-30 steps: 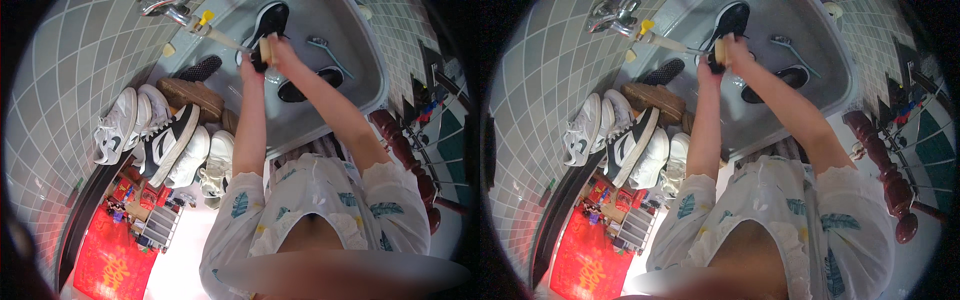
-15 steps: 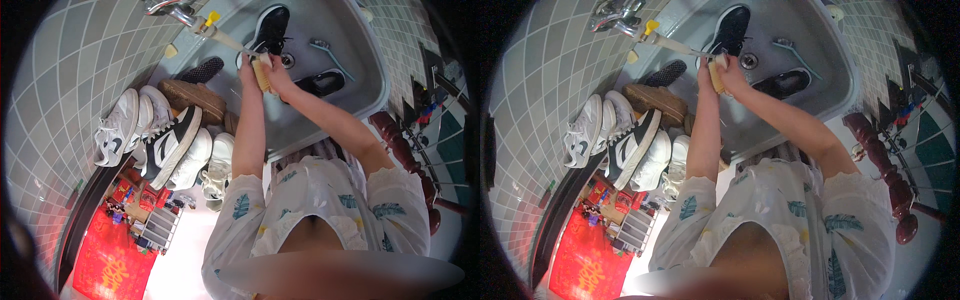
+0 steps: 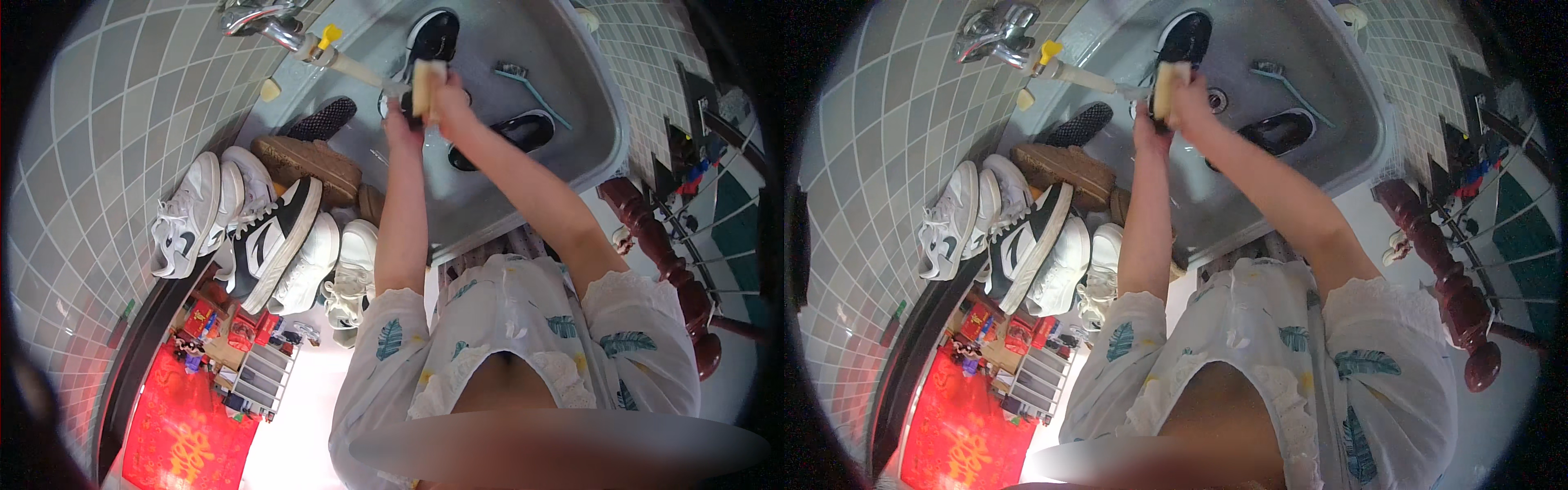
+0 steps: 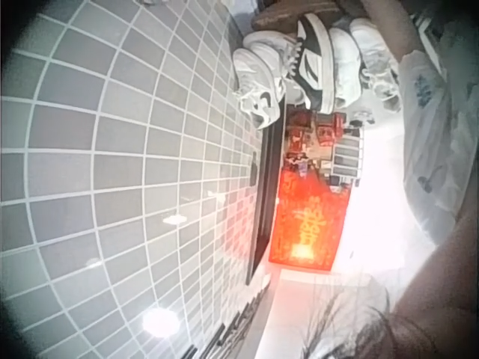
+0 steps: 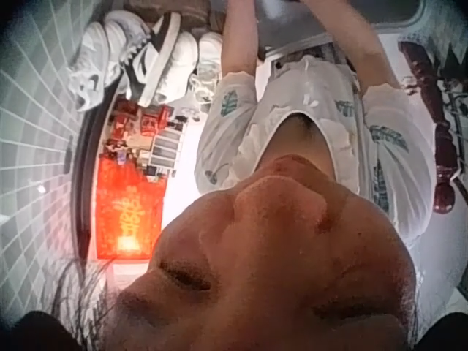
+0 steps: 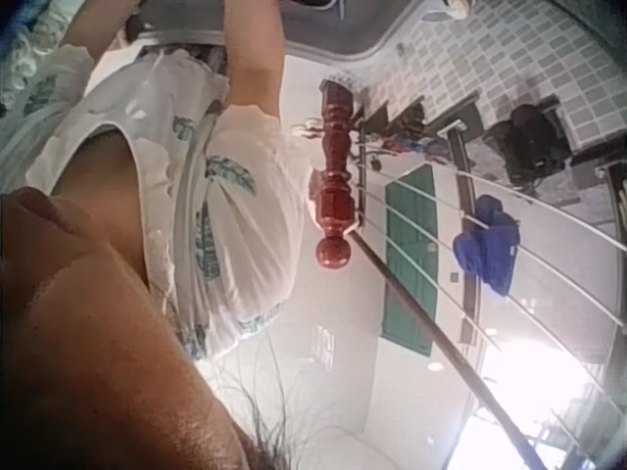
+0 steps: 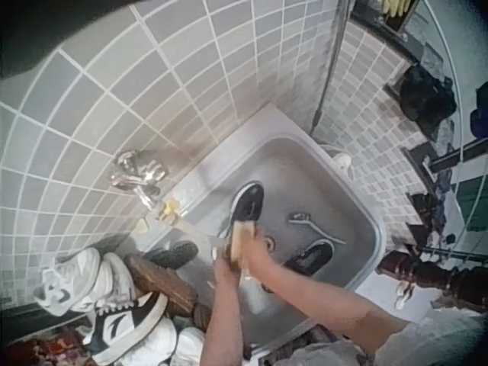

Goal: Cleaning a black and white sneaker in a sink using a brush and soap.

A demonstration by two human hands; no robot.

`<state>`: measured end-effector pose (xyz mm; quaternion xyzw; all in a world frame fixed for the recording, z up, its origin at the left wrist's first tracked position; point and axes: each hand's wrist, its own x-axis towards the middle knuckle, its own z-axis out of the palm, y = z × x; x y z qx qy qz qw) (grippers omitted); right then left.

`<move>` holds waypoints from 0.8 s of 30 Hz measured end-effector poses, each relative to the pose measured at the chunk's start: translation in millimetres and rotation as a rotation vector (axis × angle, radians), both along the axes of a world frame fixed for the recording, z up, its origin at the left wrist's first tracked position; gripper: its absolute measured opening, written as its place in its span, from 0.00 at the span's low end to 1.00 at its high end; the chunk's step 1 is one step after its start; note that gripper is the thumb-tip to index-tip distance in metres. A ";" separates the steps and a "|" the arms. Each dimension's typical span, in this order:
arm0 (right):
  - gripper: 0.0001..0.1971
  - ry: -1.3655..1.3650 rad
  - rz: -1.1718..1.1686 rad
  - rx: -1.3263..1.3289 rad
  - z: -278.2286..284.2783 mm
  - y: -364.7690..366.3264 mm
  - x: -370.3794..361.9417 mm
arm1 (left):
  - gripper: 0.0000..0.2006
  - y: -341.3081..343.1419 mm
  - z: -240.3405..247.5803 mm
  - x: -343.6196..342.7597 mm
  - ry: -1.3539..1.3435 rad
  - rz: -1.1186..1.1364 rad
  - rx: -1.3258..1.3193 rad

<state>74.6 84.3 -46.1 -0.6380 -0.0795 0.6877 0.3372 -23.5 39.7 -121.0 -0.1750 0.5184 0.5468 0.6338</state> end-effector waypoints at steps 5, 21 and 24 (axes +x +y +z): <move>0.23 -0.053 0.097 -0.038 13.5 -18.1 -13.4 | 0.23 -8.1 -10.8 -28.3 0.072 -0.016 -0.034; 0.24 -0.256 0.304 0.218 -5.7 -44.8 -19.7 | 0.23 -14.3 -6.7 -29.4 -0.074 -0.101 -0.007; 0.25 -0.057 0.069 -0.051 -9.3 14.0 17.1 | 0.24 2.4 19.2 15.3 -0.016 -0.028 -0.031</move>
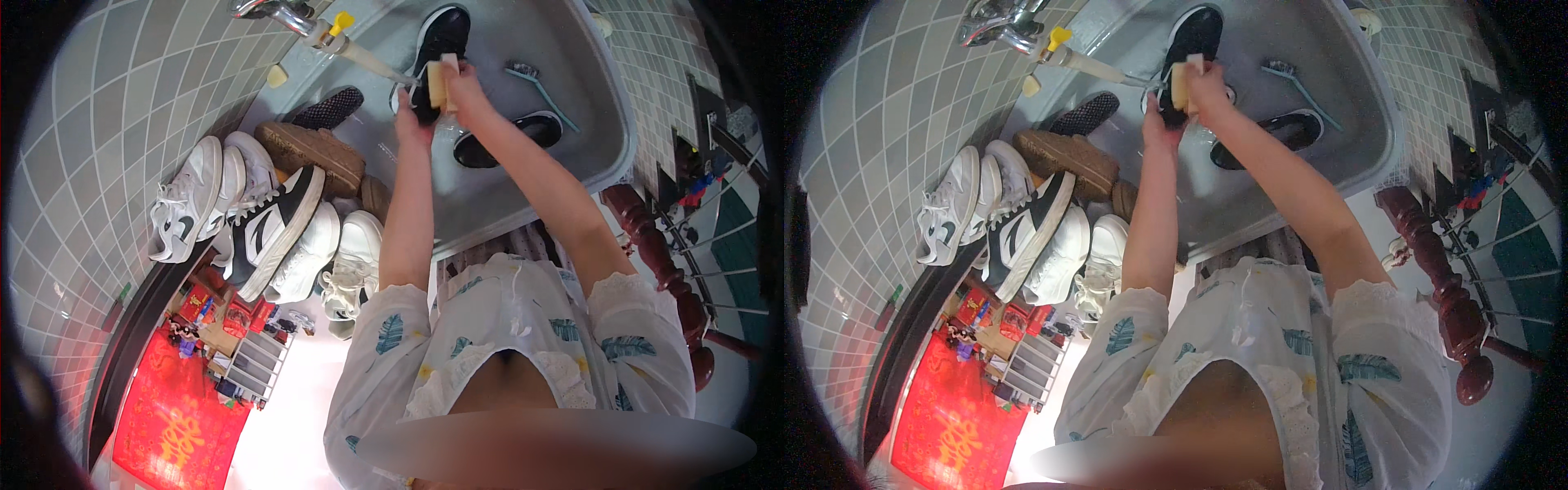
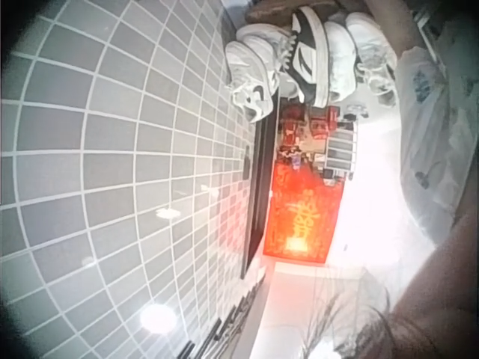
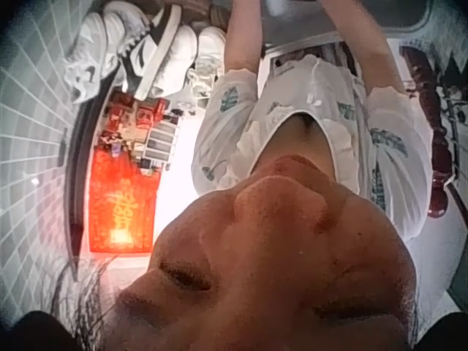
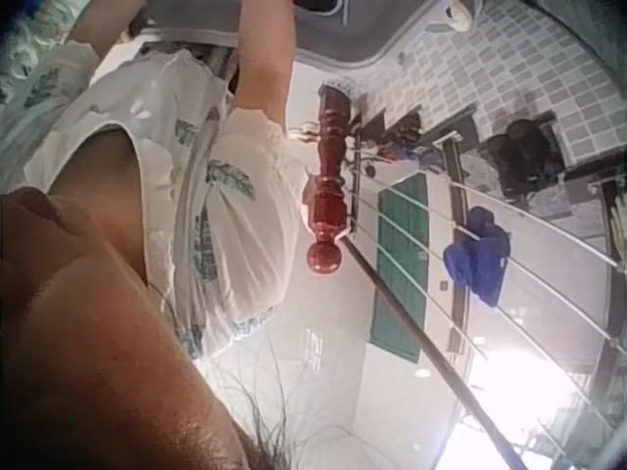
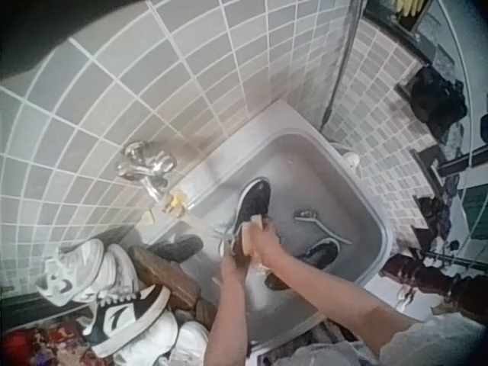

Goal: Cleaning a black and white sneaker in a sink using a brush and soap.

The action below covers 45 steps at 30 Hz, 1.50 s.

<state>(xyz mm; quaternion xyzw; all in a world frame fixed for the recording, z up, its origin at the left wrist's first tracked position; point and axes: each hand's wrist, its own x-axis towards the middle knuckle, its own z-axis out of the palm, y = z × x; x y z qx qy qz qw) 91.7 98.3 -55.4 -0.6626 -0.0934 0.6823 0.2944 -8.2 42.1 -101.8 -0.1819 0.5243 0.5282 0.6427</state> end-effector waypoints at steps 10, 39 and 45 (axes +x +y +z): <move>0.26 -0.036 0.062 0.039 12.3 -7.5 -13.3 | 0.25 -5.4 -9.0 -12.0 0.052 -0.008 -0.035; 0.30 -0.901 1.418 0.784 24.6 -25.4 33.7 | 0.31 -11.2 -15.6 -46.0 -0.268 -0.024 -0.080; 0.30 -0.647 0.912 0.513 23.4 -39.4 60.0 | 0.24 -30.4 5.6 -55.3 0.380 -0.402 -0.491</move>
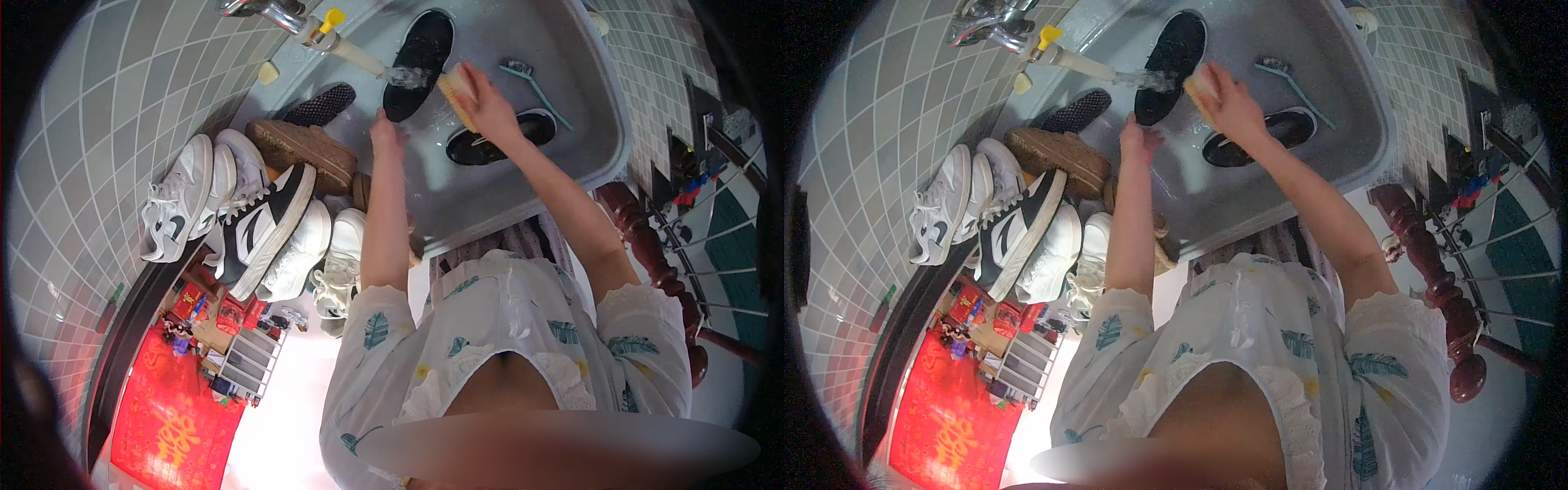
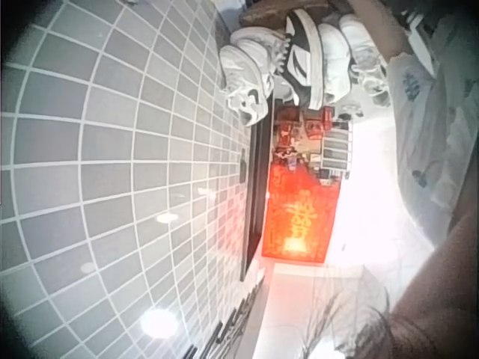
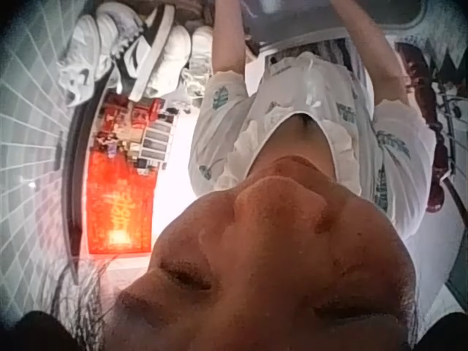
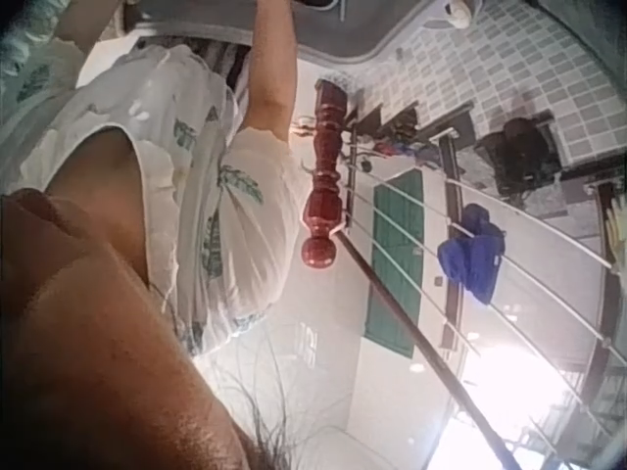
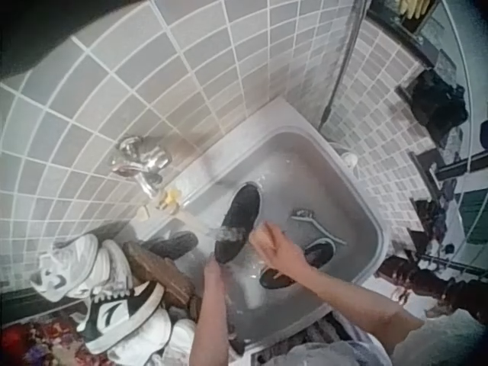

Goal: Cleaning a black and white sneaker in a sink using a brush and soap.

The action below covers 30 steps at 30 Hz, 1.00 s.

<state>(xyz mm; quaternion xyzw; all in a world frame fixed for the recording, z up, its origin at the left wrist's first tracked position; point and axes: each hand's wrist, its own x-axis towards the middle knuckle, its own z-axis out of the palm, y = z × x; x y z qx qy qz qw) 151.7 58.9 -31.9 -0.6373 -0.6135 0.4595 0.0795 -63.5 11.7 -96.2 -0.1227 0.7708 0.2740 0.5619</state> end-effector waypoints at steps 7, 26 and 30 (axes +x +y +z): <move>0.30 0.082 -0.161 -0.083 -33.6 -21.9 41.2 | 0.13 20.6 18.1 44.8 0.375 -0.462 0.384; 0.31 0.159 -0.116 -0.058 -46.2 -8.2 42.5 | 0.12 60.2 -7.1 61.2 0.099 0.198 0.516; 0.32 0.163 -0.132 -0.104 -48.2 -8.9 43.1 | 0.16 52.3 -20.9 55.6 0.072 0.040 0.548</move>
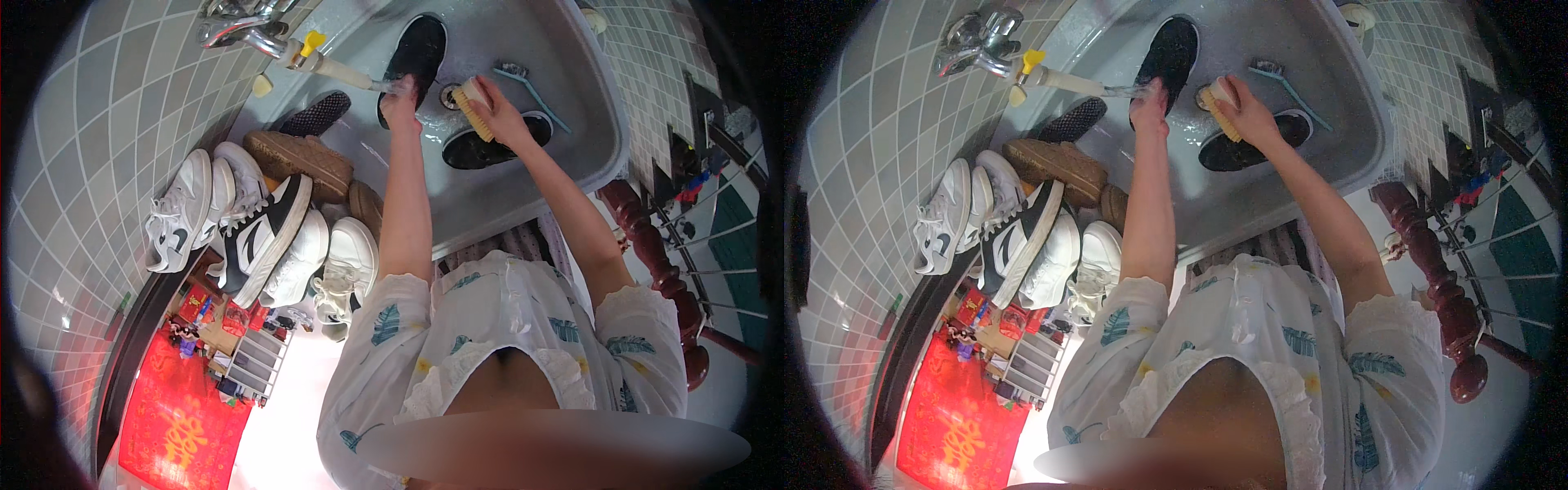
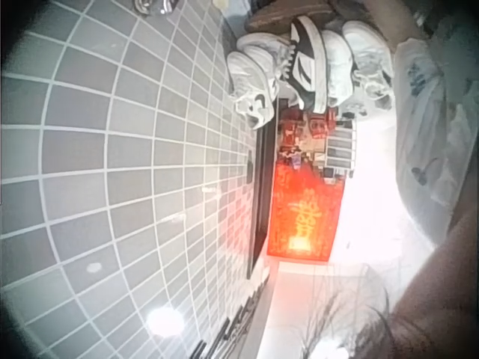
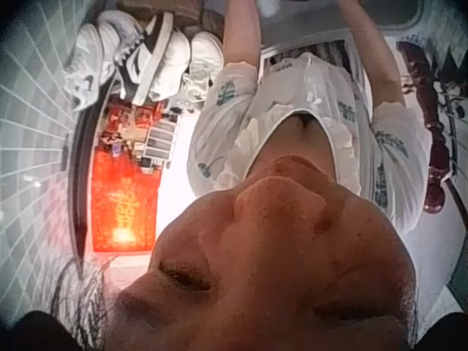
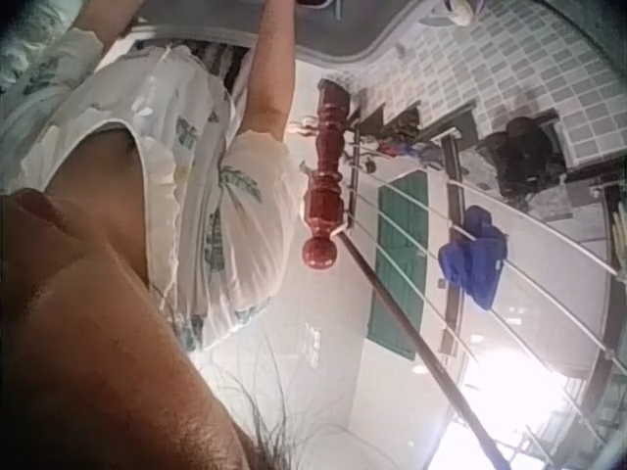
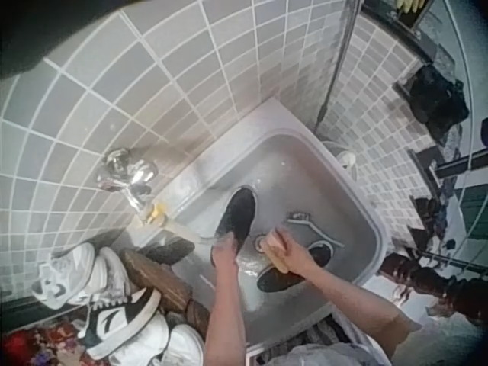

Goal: Cleaning a black and white sneaker in a sink using a brush and soap.

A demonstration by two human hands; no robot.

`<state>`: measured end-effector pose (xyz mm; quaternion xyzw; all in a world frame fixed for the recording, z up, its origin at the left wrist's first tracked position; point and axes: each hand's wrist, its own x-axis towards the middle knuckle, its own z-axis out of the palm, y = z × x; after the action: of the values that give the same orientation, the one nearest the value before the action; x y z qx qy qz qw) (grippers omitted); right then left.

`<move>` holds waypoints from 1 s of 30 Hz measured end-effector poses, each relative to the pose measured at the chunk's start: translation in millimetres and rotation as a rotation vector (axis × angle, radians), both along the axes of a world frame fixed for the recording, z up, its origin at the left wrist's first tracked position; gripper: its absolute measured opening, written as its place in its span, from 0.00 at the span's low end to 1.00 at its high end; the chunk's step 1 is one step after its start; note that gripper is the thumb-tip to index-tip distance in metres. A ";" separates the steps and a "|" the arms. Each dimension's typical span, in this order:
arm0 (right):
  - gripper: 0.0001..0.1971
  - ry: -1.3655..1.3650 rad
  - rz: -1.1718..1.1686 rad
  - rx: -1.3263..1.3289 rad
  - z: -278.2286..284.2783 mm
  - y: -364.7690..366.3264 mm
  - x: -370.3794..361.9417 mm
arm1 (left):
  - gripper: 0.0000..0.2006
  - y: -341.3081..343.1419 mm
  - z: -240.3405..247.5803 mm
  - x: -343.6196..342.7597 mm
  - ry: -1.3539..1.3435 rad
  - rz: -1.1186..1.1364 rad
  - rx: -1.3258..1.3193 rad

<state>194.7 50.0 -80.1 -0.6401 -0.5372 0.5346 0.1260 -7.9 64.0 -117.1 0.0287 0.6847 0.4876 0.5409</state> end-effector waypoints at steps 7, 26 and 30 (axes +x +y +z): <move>0.32 0.026 -0.028 -0.054 -6.3 3.4 7.1 | 0.23 12.8 -16.5 -6.3 0.010 -0.134 -0.128; 0.29 -0.383 0.284 0.542 -22.3 70.7 -97.9 | 0.16 -31.9 -34.2 -1.5 0.087 0.097 -0.245; 0.29 -0.330 0.114 0.591 -26.8 2.2 -120.7 | 0.16 -34.2 -38.0 -14.2 0.143 -0.020 -0.201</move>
<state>74.0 52.2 -106.9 -0.6228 -0.7169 0.2511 0.1874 -22.1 29.7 -155.1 0.0160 0.7667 0.4077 0.4956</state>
